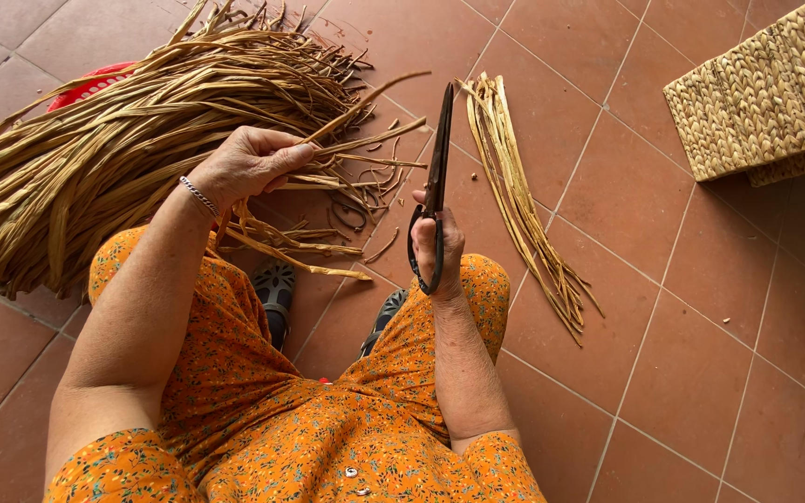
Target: The person sits on a tiled floor and uses scissors to trim the ends off bundles of dried grass stalks, cutting them one at a time. The trimmed stalks are laid in a pile on the floor and the cut-off tips accumulate as scrap beside them.
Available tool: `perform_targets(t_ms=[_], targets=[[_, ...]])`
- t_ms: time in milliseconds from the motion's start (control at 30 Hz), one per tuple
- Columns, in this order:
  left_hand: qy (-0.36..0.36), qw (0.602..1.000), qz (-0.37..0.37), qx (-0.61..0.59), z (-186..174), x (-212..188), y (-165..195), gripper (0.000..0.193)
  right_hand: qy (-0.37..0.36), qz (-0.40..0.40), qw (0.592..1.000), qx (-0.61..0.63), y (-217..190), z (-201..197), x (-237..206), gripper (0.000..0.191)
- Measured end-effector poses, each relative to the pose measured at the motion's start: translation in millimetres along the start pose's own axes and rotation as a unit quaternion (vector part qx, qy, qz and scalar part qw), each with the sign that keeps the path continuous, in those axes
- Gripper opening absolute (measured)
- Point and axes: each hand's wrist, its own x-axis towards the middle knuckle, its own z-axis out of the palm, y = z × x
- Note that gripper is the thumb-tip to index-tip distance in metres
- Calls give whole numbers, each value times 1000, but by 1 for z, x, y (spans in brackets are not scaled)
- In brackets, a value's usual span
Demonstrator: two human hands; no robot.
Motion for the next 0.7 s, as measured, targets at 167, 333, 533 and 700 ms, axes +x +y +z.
perform_targets(t_ms=[167,333,533,700], targets=[[17,998,-11,63,1,3,-5,30,-49,10,998,-34,-8,-2,1,86],[25,996,-10,86,2,2,-4,30,-59,41,992,-101,-7,0,4,89],[-27,989,-24,141,6,3,-5,29,-61,34,993,-95,-3,-1,3,83],[-24,990,-23,138,9,7,-9,27,-44,32,994,-100,2,4,-2,68]])
